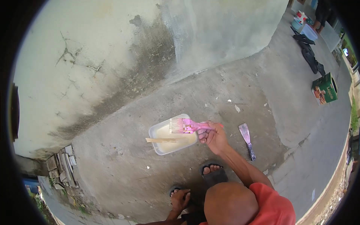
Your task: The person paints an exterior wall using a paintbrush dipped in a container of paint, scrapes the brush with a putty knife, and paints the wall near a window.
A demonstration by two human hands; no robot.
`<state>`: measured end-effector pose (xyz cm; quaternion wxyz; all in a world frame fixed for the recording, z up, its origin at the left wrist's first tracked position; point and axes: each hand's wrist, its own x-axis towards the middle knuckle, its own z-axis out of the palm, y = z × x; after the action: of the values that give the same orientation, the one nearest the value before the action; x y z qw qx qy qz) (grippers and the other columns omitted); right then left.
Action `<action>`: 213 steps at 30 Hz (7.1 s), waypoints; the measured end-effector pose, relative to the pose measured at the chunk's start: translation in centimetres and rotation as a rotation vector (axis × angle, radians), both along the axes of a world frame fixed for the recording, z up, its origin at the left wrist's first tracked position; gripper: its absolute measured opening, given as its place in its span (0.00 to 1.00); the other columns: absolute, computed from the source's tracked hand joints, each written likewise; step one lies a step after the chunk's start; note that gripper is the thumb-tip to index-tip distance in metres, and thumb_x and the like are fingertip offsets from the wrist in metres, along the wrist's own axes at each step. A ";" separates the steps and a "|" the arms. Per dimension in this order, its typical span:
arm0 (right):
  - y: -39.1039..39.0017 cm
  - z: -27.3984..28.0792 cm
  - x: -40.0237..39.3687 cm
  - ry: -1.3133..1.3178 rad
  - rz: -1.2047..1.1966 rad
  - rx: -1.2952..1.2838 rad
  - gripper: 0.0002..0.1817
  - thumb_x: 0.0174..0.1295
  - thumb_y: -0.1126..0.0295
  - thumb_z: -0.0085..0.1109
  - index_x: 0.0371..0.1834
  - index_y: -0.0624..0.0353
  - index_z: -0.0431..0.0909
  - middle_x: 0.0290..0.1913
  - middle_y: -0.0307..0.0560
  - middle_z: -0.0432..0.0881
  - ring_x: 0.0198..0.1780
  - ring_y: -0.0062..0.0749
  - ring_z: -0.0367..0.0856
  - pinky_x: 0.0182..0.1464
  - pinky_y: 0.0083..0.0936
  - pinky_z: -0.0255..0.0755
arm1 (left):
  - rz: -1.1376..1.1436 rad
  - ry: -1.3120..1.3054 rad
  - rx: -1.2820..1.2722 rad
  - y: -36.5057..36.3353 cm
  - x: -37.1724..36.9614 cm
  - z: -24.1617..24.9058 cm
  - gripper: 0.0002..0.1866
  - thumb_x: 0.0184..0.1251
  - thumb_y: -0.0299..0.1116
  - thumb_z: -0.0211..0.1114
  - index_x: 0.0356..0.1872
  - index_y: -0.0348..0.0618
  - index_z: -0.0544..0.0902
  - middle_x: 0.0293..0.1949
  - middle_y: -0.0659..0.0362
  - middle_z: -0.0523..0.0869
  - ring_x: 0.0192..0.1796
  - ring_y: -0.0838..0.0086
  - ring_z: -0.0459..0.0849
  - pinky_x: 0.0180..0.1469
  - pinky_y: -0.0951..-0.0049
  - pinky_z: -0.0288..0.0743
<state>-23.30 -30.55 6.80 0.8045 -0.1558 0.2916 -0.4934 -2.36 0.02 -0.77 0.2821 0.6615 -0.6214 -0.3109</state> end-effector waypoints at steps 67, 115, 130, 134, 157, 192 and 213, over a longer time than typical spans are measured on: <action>-20.3 11.1 4.4 1.903 -0.410 -1.959 0.19 0.56 0.80 0.65 0.50 0.48 0.83 0.50 0.42 0.78 0.50 0.40 0.81 0.44 0.36 0.80 | -0.030 -0.009 -0.156 -0.7 0.0 -0.7 0.08 0.61 0.34 0.71 0.41 0.49 0.86 0.29 0.59 0.82 0.32 0.63 0.85 0.36 0.62 0.75; -21.9 30.1 3.2 1.919 -0.865 -2.148 0.16 0.55 0.79 0.65 0.45 0.46 0.83 0.53 0.35 0.80 0.53 0.35 0.80 0.40 0.30 0.81 | -0.023 0.014 -0.124 -0.7 -0.2 -0.6 0.08 0.61 0.34 0.71 0.40 0.48 0.87 0.32 0.57 0.86 0.34 0.61 0.87 0.39 0.62 0.78; -21.2 38.7 4.1 1.844 -0.716 -2.093 0.10 0.65 0.76 0.63 0.45 0.46 0.86 0.45 0.31 0.84 0.45 0.33 0.83 0.41 0.30 0.79 | -0.021 0.059 -0.115 -0.4 0.0 -0.5 0.08 0.63 0.35 0.70 0.42 0.47 0.87 0.33 0.56 0.88 0.35 0.60 0.88 0.41 0.61 0.79; -22.1 35.9 3.4 1.992 -0.758 -2.132 0.15 0.59 0.79 0.66 0.46 0.45 0.84 0.52 0.31 0.82 0.50 0.34 0.81 0.39 0.30 0.81 | 0.021 0.036 -0.126 -0.6 -0.3 -0.8 0.08 0.61 0.34 0.71 0.40 0.48 0.88 0.30 0.56 0.87 0.33 0.58 0.87 0.40 0.59 0.77; -20.5 34.8 7.5 1.427 -0.301 -1.799 0.07 0.66 0.73 0.67 0.45 0.62 0.86 0.43 0.42 0.86 0.42 0.30 0.85 0.45 0.24 0.78 | 0.040 0.143 -0.212 -0.7 0.4 2.1 0.07 0.70 0.33 0.66 0.42 0.43 0.85 0.34 0.49 0.86 0.37 0.51 0.84 0.41 0.54 0.76; -18.7 21.6 3.7 1.886 0.066 -1.952 0.11 0.58 0.74 0.69 0.44 0.55 0.85 0.44 0.41 0.82 0.46 0.33 0.82 0.42 0.30 0.80 | 0.020 0.056 -0.109 0.0 -0.1 -0.5 0.08 0.64 0.34 0.69 0.42 0.46 0.86 0.34 0.57 0.85 0.39 0.59 0.86 0.43 0.60 0.79; -6.4 8.0 6.6 1.365 0.661 -1.091 0.12 0.59 0.71 0.67 0.44 0.66 0.87 0.43 0.51 0.88 0.43 0.37 0.86 0.52 0.28 0.77 | 0.476 0.284 -0.122 -12.5 6.7 5.0 0.22 0.72 0.34 0.67 0.64 0.39 0.77 0.44 0.53 0.79 0.37 0.67 0.81 0.39 0.67 0.76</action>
<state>-16.71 -36.93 14.83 0.3743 -0.8432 0.3700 -0.1097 4.32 -12.45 4.20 0.4706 0.7205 -0.4204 -0.2875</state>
